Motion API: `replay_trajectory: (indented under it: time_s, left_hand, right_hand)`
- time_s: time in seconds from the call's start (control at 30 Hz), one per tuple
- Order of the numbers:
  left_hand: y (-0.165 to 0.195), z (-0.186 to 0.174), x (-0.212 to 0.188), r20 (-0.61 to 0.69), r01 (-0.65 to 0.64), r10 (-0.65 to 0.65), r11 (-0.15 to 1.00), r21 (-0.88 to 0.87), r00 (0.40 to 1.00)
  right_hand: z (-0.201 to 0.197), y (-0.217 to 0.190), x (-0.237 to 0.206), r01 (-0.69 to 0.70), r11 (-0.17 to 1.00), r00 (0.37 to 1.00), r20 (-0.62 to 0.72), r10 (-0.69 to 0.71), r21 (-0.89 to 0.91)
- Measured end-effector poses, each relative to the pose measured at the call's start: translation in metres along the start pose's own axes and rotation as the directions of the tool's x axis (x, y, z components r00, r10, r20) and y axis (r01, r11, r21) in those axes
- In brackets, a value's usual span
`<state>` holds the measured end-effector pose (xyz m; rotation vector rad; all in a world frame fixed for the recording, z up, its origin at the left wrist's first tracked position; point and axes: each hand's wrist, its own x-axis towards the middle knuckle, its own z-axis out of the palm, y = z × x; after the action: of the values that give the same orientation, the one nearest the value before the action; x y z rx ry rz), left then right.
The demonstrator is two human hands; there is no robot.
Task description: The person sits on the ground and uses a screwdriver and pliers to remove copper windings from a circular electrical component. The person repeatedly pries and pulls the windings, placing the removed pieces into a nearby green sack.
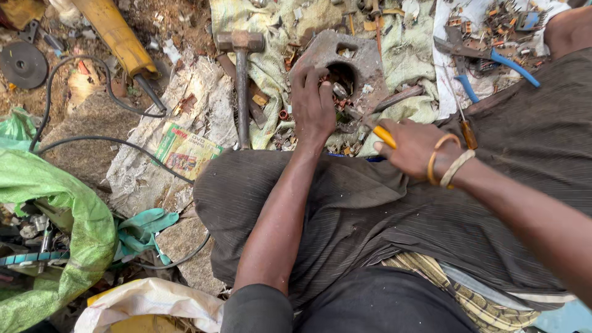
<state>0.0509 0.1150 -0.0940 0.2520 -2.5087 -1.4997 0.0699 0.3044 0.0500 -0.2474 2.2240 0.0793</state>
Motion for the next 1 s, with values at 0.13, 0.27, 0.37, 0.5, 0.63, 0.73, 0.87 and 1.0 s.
replay_trajectory:
  time_s: [0.13,0.27,0.37,0.5,0.63,0.73,0.87,1.0]
  left_hand:
    - [0.008,-0.001,-0.003,-0.089,-0.022,0.015,0.997,-0.074,0.996]
    - [0.015,-0.002,-0.002,-0.109,-0.034,0.028,0.998,-0.058,0.994]
    - [0.023,-0.012,0.004,-0.136,-0.093,0.085,0.994,-0.054,0.987]
    - [0.045,-0.037,0.002,-0.28,-0.222,0.229,0.973,0.06,0.932]
    - [0.068,-0.051,-0.007,0.099,-0.152,0.224,0.868,-0.472,0.969]
    - [0.07,-0.049,-0.004,0.251,0.087,0.046,0.865,-0.494,0.967]
    - [0.037,-0.052,0.024,-0.044,0.29,-0.332,0.874,-0.389,0.942]
    - [0.002,-0.047,0.045,0.199,0.412,-0.463,0.876,0.25,0.863]
  right_hand:
    - [0.013,0.021,0.013,-0.058,0.812,0.99,0.14,-0.029,0.58]
    - [0.061,0.021,0.022,-0.162,-0.272,0.953,0.079,-0.291,0.949]
    - [0.092,0.005,0.024,0.101,-0.272,0.986,-0.133,-0.101,0.957]
    - [0.089,0.008,0.0,0.316,0.144,0.946,-0.322,0.025,0.938]
    - [0.055,0.012,-0.025,0.416,0.663,0.902,-0.371,-0.218,0.622]
    - [0.041,0.002,-0.033,0.377,0.568,0.922,-0.237,-0.306,0.732]
    - [0.045,-0.001,-0.033,0.19,0.439,0.948,-0.047,-0.316,0.878]
    - [0.054,0.012,-0.025,0.227,0.621,0.969,-0.112,-0.218,0.75]
